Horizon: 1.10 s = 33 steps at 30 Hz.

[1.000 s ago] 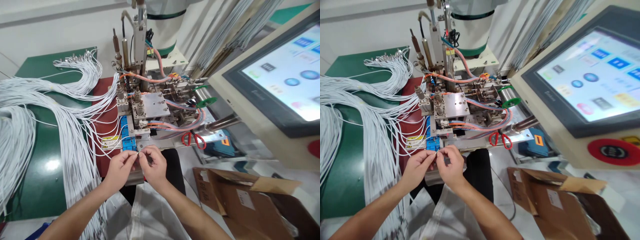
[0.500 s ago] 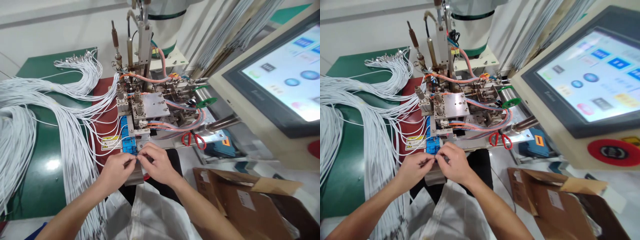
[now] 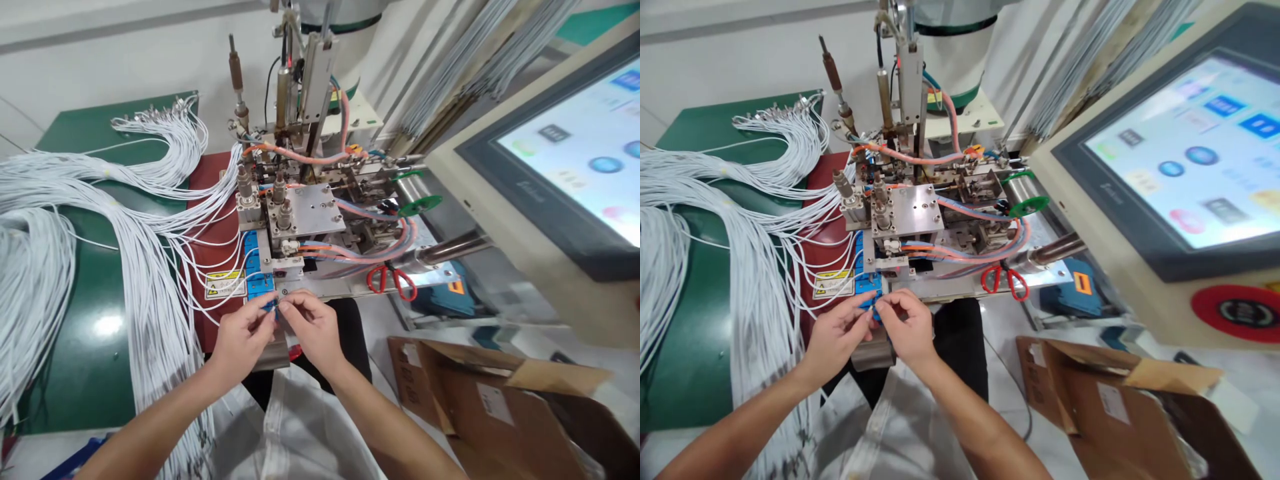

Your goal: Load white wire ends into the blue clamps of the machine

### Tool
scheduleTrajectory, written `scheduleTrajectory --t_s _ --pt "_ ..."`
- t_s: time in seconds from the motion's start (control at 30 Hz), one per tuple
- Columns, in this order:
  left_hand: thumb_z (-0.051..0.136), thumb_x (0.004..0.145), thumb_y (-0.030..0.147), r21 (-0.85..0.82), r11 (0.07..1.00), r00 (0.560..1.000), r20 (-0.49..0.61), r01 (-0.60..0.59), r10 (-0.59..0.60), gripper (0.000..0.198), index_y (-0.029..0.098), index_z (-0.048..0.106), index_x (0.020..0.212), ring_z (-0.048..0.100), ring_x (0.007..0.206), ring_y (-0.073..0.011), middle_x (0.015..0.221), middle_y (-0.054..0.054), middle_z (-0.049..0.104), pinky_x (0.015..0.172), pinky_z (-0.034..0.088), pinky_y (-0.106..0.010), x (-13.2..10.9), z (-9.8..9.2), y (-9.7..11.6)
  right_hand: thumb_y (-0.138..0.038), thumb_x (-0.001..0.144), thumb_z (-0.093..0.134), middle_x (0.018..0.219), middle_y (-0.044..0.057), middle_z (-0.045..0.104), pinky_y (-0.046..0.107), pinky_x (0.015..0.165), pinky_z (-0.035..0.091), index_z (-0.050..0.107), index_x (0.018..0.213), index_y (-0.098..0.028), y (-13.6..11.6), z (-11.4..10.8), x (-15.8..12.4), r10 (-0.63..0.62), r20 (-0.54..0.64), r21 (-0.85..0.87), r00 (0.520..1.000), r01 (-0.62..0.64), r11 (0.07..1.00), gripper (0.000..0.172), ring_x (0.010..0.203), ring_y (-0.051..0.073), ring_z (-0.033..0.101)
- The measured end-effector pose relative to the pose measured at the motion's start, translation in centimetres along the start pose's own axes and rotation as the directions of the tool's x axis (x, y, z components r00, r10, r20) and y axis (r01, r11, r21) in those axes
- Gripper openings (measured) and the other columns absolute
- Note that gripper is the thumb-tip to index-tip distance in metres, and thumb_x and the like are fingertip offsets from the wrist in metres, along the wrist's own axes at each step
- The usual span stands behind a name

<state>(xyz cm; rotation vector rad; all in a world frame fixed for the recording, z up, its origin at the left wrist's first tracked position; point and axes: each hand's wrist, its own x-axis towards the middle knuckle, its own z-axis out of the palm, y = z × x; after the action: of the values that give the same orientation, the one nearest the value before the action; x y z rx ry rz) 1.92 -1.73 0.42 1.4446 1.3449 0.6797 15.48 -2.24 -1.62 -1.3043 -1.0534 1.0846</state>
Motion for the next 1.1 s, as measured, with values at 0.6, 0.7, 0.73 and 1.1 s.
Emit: scheduleTrajectory --t_s 0.6,0.7,0.73,1.1 --pt "0.049 0.08 0.02 0.467 0.866 0.984 0.1 -0.177 0.148 0.013 0.021 0.062 0.084 0.06 0.078 -0.015 0.082 0.0 0.064 0.072 0.045 -0.026 1.5 -3.6 -0.3 -0.021 0.083 0.043 0.072 0.003 0.057 0.026 0.061 0.042 0.055 0.075 -0.018 2.2 -0.5 0.8 -0.076 0.119 -0.494 0.99 0.126 0.861 0.015 0.066 0.015 0.055" --pt "0.048 0.081 0.018 0.511 0.835 0.979 0.101 -0.203 0.176 0.015 0.02 0.063 0.086 0.06 0.079 -0.0152 0.083 -0.001 0.063 0.074 0.046 -0.028 1.7 -3.8 -1.0 -0.022 0.083 0.042 0.073 0.003 0.057 0.025 0.06 0.041 0.055 0.074 -0.018 2.2 -0.3 0.7 -0.048 0.12 -0.525 0.992 0.104 0.845 0.016 0.066 0.015 0.055" --pt "0.048 0.081 0.018 0.518 0.832 0.98 0.096 -0.199 0.175 0.015 0.02 0.063 0.086 0.06 0.078 -0.0153 0.083 -0.002 0.063 0.074 0.046 -0.028 1.8 -3.7 -1.2 -0.023 0.083 0.042 0.072 0.003 0.057 0.025 0.059 0.041 0.055 0.073 -0.018 2.2 -0.2 0.6 -0.043 0.111 -0.535 0.993 0.096 0.84 0.016 0.066 0.016 0.054" --pt "0.042 0.083 0.011 0.667 0.719 0.98 0.12 -0.197 0.157 0.022 0.016 0.063 0.085 0.059 0.077 -0.0184 0.082 -0.006 0.062 0.074 0.046 -0.032 2.2 -2.9 -0.2 -0.021 0.08 0.042 0.07 0.002 0.058 0.025 0.059 0.041 0.054 0.071 -0.019 2.7 -0.6 1.5 0.041 0.164 -0.548 0.986 0.057 0.835 0.016 0.064 0.015 0.054"
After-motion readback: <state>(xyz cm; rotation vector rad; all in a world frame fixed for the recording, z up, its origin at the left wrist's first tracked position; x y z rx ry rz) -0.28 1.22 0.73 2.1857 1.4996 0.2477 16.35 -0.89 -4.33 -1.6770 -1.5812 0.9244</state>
